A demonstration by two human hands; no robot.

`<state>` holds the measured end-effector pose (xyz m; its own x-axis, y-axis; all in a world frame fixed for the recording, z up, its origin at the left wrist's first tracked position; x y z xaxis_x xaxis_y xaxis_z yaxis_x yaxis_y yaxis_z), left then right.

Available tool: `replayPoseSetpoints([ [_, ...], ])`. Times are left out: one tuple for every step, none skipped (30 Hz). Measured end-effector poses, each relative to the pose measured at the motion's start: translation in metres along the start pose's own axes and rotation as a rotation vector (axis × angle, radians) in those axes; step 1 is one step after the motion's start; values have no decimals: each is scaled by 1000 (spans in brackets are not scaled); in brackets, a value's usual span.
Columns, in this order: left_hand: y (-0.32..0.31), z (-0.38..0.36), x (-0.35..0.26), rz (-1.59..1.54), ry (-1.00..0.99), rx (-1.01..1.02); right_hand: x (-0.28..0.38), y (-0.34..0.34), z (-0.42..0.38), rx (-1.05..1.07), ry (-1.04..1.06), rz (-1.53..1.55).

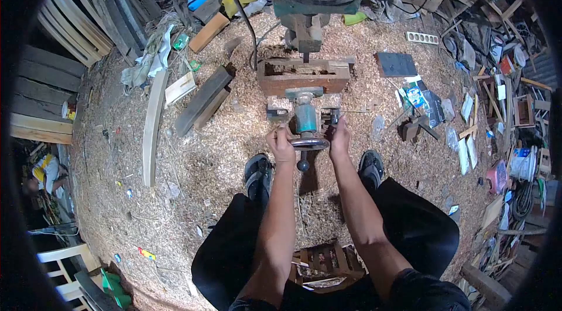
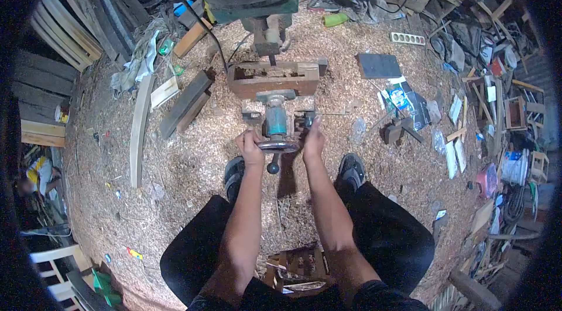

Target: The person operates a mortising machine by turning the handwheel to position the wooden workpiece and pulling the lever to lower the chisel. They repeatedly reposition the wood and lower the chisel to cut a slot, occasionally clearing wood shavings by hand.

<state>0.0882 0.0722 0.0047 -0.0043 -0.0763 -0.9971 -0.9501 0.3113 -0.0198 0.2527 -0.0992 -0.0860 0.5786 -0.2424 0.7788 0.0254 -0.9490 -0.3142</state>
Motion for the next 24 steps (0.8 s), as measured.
replayPoseSetpoints([
  [1,-1,-1,17,4,-5,-20,2,7,31,-165,134],
  [0,0,-3,-2,-1,1,-36,-1,13,69,-327,268],
  [-1,0,-4,-22,-5,6,-46,-8,10,108,-489,400],
  [-2,-1,-4,-44,-5,13,-46,-2,9,107,-492,375],
  [-3,-1,-5,-51,-10,11,-32,7,16,83,-302,178],
  [-3,-2,-6,-55,-13,7,-27,18,26,57,-115,-18],
  [-3,-1,-10,-59,-19,3,-5,12,19,32,72,-212],
  [-6,-2,-10,-89,9,39,23,5,1,-92,382,-481],
  [-6,0,-9,-101,13,54,23,5,1,-89,423,-478],
  [-7,0,-7,-112,21,65,23,7,1,-85,463,-480],
  [-8,-1,-5,-123,28,77,23,9,1,-81,501,-480],
  [-7,-1,-5,-122,31,67,26,6,-3,-55,541,-499],
  [-7,-1,-5,-117,35,60,18,6,2,-38,443,-458],
  [-7,-1,-4,-112,43,56,13,6,8,-26,346,-417],
  [-5,-4,-8,-71,26,40,4,13,15,-15,248,-379],
  [-4,-6,-13,-33,7,23,-18,19,29,52,70,-212],
  [-3,-6,-21,2,-21,3,-37,16,43,125,-102,-38],
  [-4,-5,-21,-19,-18,23,-47,4,44,198,-272,135],
  [-3,-6,-22,-20,-22,23,-56,-6,37,267,-442,307],
  [-4,-7,-23,-22,-27,25,-57,8,38,108,-398,279],
  [-5,-5,-24,-26,-36,25,-40,14,37,72,-231,140],
  [-6,-4,-23,-34,-32,32,-24,20,31,36,-64,1],
  [-6,-4,-22,-43,-30,38,-8,21,25,3,104,-136],
  [-5,-3,-19,-47,-26,41,36,6,-6,-43,577,-328],
])
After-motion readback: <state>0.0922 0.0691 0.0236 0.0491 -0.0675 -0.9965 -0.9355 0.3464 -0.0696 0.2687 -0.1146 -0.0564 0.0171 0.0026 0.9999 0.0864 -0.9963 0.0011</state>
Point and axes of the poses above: each hand's wrist, its own z-axis towards the middle knuckle, its own y-axis out of the back of the hand, x = y × z, the point moved 10 cm from there along z, towards the middle knuckle, and after that the axes turned 12 degrees about z, right-handed, at the moved point
